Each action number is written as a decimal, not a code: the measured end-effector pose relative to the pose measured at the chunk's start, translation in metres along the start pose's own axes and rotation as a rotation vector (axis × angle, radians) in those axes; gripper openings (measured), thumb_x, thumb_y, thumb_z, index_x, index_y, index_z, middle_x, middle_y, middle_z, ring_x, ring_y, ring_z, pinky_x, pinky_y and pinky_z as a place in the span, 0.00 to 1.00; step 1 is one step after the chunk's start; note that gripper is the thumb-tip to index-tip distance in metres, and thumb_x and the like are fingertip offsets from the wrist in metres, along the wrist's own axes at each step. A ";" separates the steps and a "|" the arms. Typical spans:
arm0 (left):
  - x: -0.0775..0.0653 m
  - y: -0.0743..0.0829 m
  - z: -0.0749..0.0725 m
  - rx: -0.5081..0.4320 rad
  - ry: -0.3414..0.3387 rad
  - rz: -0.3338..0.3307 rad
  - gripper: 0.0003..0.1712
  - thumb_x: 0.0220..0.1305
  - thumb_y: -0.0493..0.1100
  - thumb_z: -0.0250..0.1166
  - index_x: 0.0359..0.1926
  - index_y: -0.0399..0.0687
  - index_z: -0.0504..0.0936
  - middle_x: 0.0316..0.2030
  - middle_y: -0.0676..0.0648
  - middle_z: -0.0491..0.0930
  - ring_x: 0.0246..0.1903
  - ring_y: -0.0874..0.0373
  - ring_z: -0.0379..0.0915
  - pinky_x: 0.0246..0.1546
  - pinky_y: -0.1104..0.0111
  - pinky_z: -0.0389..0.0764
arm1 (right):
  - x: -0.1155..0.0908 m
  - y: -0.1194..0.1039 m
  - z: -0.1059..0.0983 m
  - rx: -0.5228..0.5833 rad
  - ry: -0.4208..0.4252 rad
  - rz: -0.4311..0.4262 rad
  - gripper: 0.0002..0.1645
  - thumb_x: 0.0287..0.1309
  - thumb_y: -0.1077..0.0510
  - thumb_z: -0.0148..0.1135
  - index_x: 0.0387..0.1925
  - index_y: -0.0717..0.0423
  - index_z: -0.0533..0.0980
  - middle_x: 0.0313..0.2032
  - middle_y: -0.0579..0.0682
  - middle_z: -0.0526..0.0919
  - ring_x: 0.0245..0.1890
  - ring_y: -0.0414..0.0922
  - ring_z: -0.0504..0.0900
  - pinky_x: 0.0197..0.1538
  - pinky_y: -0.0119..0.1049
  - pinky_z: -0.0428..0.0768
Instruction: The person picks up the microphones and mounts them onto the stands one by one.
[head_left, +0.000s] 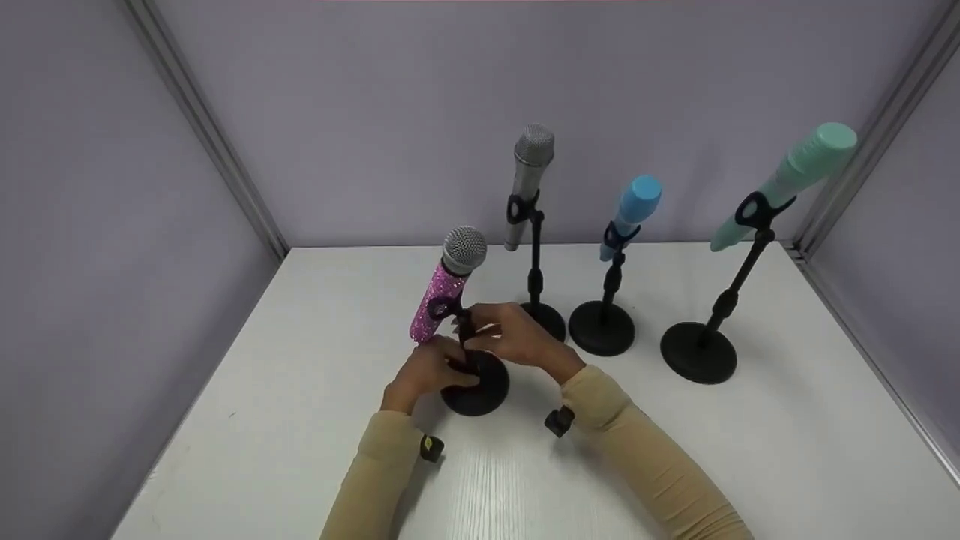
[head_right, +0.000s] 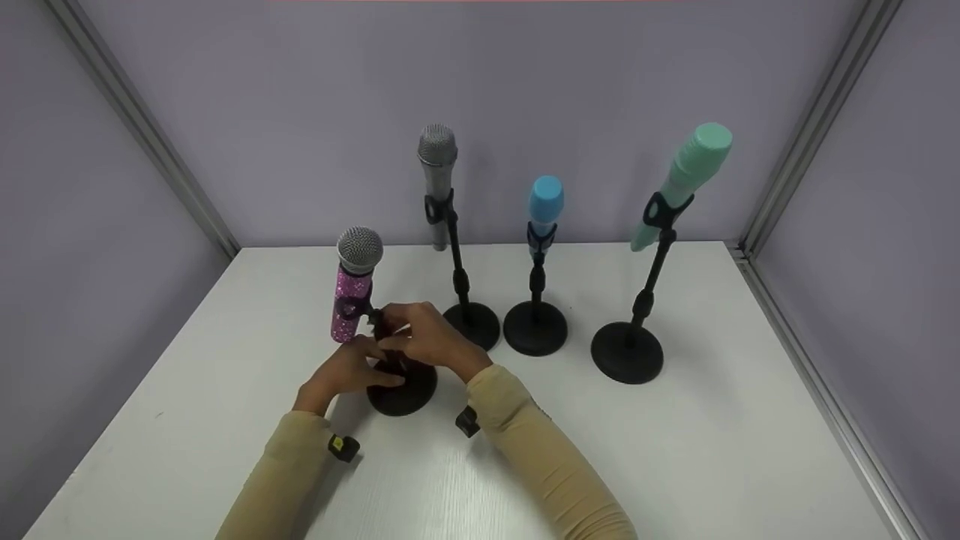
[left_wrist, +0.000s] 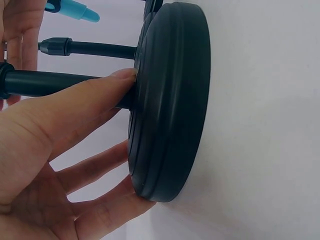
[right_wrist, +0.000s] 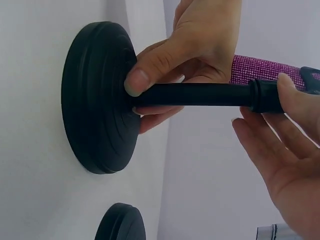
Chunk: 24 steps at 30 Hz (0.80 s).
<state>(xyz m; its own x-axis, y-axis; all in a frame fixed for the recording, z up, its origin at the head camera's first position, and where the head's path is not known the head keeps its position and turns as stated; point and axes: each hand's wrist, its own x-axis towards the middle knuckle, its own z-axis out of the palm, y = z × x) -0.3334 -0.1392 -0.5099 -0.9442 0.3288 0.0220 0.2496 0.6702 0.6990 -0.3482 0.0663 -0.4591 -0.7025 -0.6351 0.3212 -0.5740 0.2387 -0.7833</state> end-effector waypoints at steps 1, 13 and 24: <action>0.000 0.000 0.000 -0.001 0.000 0.002 0.12 0.49 0.45 0.83 0.30 0.46 0.89 0.36 0.50 0.85 0.42 0.57 0.77 0.49 0.57 0.82 | 0.000 0.000 -0.001 0.001 -0.012 0.005 0.11 0.64 0.66 0.68 0.48 0.62 0.82 0.46 0.59 0.88 0.52 0.55 0.88 0.57 0.41 0.86; 0.001 -0.001 0.000 0.002 0.008 -0.039 0.14 0.49 0.45 0.83 0.32 0.47 0.88 0.38 0.50 0.84 0.43 0.57 0.76 0.52 0.56 0.81 | 0.008 -0.004 -0.001 -0.089 0.022 -0.059 0.08 0.57 0.68 0.72 0.39 0.61 0.85 0.37 0.55 0.91 0.41 0.49 0.91 0.49 0.38 0.88; 0.000 0.000 0.001 0.004 0.004 -0.059 0.14 0.49 0.46 0.83 0.33 0.47 0.88 0.41 0.49 0.83 0.44 0.55 0.77 0.51 0.56 0.83 | 0.009 -0.003 0.001 -0.126 0.087 -0.073 0.07 0.51 0.64 0.78 0.32 0.62 0.86 0.31 0.55 0.90 0.34 0.46 0.89 0.41 0.31 0.86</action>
<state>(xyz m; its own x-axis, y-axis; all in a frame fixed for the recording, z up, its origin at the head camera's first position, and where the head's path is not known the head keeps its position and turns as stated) -0.3333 -0.1387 -0.5107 -0.9580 0.2864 -0.0166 0.1945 0.6910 0.6962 -0.3520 0.0596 -0.4541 -0.6873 -0.5896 0.4242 -0.6694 0.2876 -0.6850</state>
